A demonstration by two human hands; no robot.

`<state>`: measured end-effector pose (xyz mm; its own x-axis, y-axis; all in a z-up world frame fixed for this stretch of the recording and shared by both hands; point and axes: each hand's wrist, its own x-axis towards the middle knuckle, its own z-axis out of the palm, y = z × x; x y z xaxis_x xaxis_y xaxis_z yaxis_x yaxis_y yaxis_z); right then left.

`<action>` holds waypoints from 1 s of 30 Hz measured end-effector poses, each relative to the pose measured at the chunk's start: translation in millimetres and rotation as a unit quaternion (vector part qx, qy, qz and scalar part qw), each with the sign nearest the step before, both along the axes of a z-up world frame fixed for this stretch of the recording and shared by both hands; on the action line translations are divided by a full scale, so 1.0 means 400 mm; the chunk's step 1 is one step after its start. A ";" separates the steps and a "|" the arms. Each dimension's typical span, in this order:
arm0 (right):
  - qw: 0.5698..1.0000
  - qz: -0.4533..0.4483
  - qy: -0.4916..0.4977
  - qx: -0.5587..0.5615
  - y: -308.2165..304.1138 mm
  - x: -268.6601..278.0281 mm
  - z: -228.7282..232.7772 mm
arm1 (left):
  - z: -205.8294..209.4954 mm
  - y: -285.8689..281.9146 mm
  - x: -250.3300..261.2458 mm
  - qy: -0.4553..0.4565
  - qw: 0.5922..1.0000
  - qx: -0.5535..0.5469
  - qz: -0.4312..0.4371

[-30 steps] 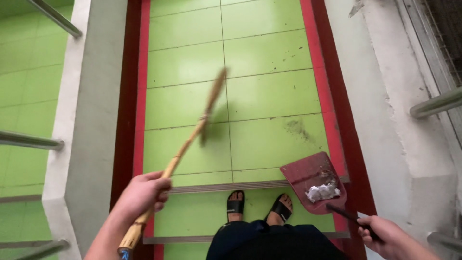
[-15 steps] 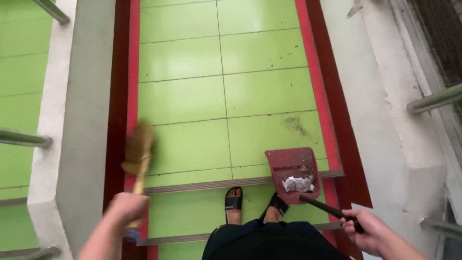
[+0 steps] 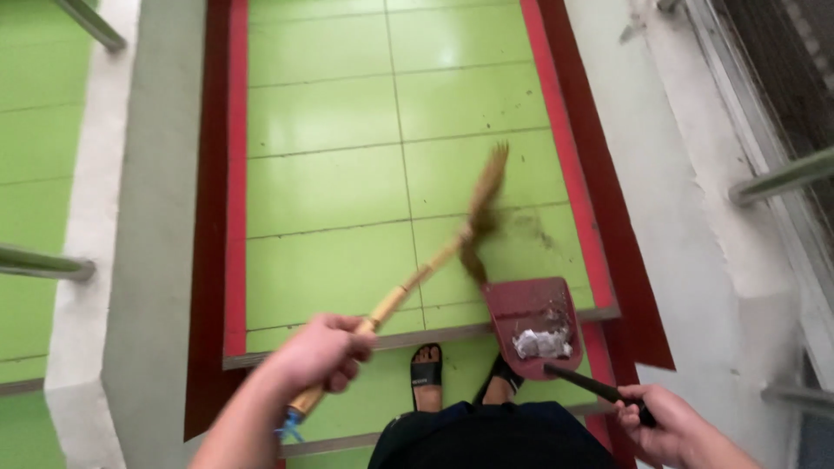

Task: Sweeping dust and debris from stairs into a dustpan.

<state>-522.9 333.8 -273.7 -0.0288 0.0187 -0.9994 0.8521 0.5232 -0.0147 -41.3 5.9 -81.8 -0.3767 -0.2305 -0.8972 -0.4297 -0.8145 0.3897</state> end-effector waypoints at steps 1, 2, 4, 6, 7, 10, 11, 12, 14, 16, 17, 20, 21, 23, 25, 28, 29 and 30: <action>1.000 -0.009 0.002 0.001 0.010 0.015 0.021 | 0.010 -0.014 0.012 -0.044 0.997 -0.054 -0.008; 1.000 -0.017 0.004 0.002 0.017 0.030 0.040 | 0.018 -0.028 0.026 -0.089 0.990 -0.108 -0.016; 1.000 -0.026 0.007 0.007 0.043 0.052 0.056 | 0.020 -0.061 0.065 -0.139 0.977 -0.156 -0.034; 0.999 -0.035 0.011 0.009 0.069 0.070 0.061 | 0.008 -0.092 0.107 -0.187 0.959 -0.209 -0.053; 0.999 -0.041 0.007 0.007 0.084 0.078 0.059 | -0.006 -0.105 0.129 -0.212 0.948 -0.233 -0.051; 0.998 -0.059 0.006 0.009 0.107 0.097 0.063 | -0.064 -0.144 0.204 -0.297 0.910 -0.275 -0.086; 0.998 -0.067 0.006 0.011 0.111 0.102 0.065 | -0.085 -0.159 0.228 -0.356 0.879 -0.293 -0.120; 0.997 -0.073 0.008 0.011 0.114 0.101 0.067 | -0.132 -0.176 0.263 -0.353 0.879 -0.296 -0.124; 0.994 -0.103 -0.017 0.033 0.132 0.102 0.071 | -0.230 -0.207 0.330 -0.438 0.822 -0.303 -0.200; 0.992 -0.118 -0.026 0.044 0.137 0.113 0.100 | -0.238 -0.219 0.325 -0.462 0.805 -0.295 -0.229; 0.990 -0.127 -0.036 0.054 0.143 0.118 0.113 | -0.243 -0.222 0.322 -0.487 0.786 -0.286 -0.251; 0.988 -0.138 -0.030 0.064 0.177 0.139 0.123 | -0.282 -0.260 0.274 -0.479 0.792 -0.268 -0.266; 0.987 -0.145 -0.031 0.065 0.191 0.151 0.119 | -0.280 -0.277 0.239 -0.477 0.790 -0.270 -0.273; 0.988 -0.141 -0.019 0.065 0.219 0.158 0.112 | -0.284 -0.298 0.162 -0.448 0.805 -0.251 -0.297; 0.986 -0.151 -0.012 0.066 0.251 0.155 0.085 | -0.278 -0.313 0.041 -0.436 0.798 -0.266 -0.321; 0.985 -0.162 -0.007 0.066 0.319 0.145 0.007 | -0.342 -0.329 -0.082 -0.408 0.801 -0.313 -0.307; 0.984 -0.166 -0.006 0.065 0.345 0.137 -0.023 | -0.375 -0.334 -0.117 -0.387 0.811 -0.347 -0.271; 0.983 -0.171 -0.005 0.060 0.377 0.121 -0.069 | -0.420 -0.340 -0.152 -0.384 0.809 -0.353 -0.272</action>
<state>-474.4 484.6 -301.1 0.0091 0.1436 -0.9896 0.9784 0.2029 0.0385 -102.1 -130.0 -249.7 0.0106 -0.7752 -0.6316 -0.9857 -0.1143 0.1237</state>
